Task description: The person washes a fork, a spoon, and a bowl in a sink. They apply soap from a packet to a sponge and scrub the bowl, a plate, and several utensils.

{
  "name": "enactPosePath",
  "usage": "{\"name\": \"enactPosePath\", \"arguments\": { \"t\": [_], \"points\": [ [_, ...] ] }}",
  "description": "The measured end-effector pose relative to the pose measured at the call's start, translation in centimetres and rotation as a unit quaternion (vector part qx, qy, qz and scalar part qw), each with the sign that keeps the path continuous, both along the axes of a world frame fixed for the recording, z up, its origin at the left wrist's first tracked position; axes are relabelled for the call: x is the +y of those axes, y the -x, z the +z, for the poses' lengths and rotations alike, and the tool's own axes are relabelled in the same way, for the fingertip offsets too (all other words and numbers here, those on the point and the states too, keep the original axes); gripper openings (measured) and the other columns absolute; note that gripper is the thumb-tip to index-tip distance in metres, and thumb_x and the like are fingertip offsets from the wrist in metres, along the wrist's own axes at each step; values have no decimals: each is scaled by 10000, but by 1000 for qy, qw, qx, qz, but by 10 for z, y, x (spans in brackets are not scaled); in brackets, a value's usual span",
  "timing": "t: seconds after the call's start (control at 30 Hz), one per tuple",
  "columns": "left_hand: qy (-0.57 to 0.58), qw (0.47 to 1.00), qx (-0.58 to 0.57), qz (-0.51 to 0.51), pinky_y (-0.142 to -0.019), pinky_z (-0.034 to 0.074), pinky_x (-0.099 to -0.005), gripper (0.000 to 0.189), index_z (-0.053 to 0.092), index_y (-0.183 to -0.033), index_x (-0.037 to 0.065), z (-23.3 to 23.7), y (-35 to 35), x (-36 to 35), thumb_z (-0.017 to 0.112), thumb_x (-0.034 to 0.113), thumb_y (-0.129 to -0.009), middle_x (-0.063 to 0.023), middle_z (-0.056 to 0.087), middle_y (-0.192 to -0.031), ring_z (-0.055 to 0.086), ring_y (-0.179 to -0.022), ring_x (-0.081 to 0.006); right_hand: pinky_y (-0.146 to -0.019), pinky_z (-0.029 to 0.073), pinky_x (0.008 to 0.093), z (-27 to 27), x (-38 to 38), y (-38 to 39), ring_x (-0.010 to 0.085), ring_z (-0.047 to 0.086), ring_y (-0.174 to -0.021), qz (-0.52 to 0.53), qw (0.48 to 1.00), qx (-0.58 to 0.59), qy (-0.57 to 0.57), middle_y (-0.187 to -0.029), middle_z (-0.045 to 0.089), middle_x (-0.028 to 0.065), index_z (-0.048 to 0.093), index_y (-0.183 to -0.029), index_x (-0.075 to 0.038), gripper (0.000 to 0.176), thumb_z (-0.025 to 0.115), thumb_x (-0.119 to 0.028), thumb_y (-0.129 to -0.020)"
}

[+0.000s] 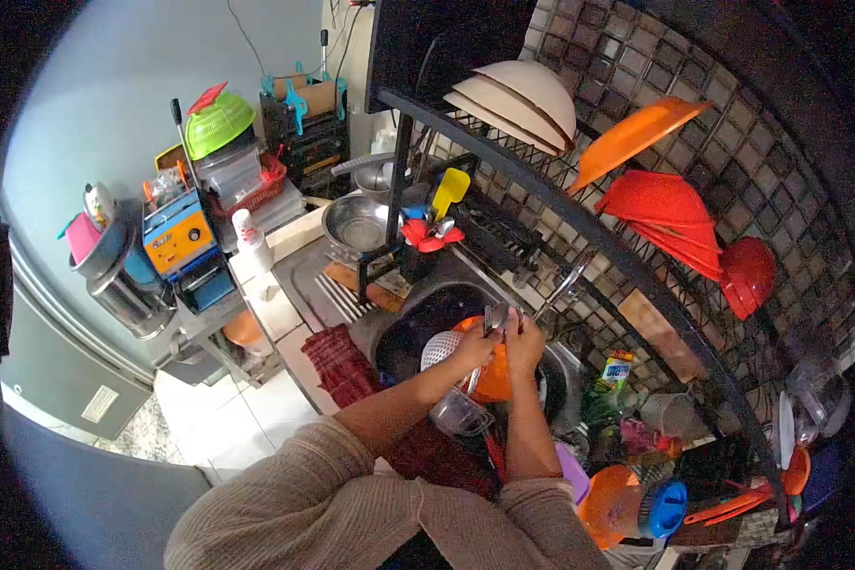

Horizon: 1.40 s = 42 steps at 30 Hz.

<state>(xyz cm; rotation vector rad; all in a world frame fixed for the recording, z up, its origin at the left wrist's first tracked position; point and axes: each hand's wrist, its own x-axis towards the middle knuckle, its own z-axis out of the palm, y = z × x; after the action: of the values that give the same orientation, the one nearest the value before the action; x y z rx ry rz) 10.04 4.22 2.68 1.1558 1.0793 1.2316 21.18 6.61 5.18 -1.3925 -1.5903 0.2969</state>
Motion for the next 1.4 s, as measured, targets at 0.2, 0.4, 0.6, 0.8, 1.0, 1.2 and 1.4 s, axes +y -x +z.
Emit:
{"name": "enactPosePath", "arguments": {
  "t": [0.2,0.4,0.6,0.8,1.0,1.2,1.4],
  "points": [
    [63,995,4,-76,-386,383,-272,250,541,-957,64,-6,25,5,524,304,-891,-21,575,-654,483,-433,-99,-538,410,464,15,1,-12,417,550,-606,33,981,-192,24,-640,551,245,561,-751,49,446,407,-328,-930],
    [30,994,81,-64,-430,403,-285,324,590,-1001,71,-5,26,-5,535,368,-884,-65,580,-651,526,-480,-131,-566,454,399,-37,18,-32,326,590,-599,139,985,-56,83,-661,566,197,537,-849,52,285,479,-222,-901],
    [-80,971,214,69,-767,468,-421,428,555,-1094,18,-8,15,-13,528,382,-872,-259,620,-902,602,-906,-396,-530,421,386,-34,13,-21,290,549,-544,79,994,-53,57,-653,551,172,543,-859,9,209,557,-200,-860],
    [-80,973,208,66,-764,472,-406,474,502,-1143,-22,-24,5,-11,511,375,-885,-247,616,-945,606,-900,-380,-526,409,435,-7,0,-6,309,544,-525,-20,997,-64,48,-589,520,179,520,-782,24,401,440,-341,-928],
    [-60,981,185,14,-703,475,-390,363,526,-1112,21,-2,17,-6,513,310,-893,-188,630,-867,629,-812,-316,-570,416,436,12,-15,-1,351,553,-581,151,970,114,152,-629,526,204,532,-783,46,425,439,-340,-934],
    [-119,987,105,38,-633,456,-362,281,535,-1044,29,-23,-19,-19,520,264,-889,-119,572,-717,574,-651,-216,-604,423,416,-22,8,-21,338,548,-593,-57,998,2,31,-638,529,201,554,-826,39,399,404,-312,-941],
    [-44,997,68,-8,-531,428,-305,338,614,-899,42,-41,-2,-3,526,368,-889,-54,581,-683,529,-568,-158,-609,429,372,-37,12,-24,233,531,-570,78,994,65,-44,-728,559,105,569,-882,17,311,448,-264,-935]
  ]
}}
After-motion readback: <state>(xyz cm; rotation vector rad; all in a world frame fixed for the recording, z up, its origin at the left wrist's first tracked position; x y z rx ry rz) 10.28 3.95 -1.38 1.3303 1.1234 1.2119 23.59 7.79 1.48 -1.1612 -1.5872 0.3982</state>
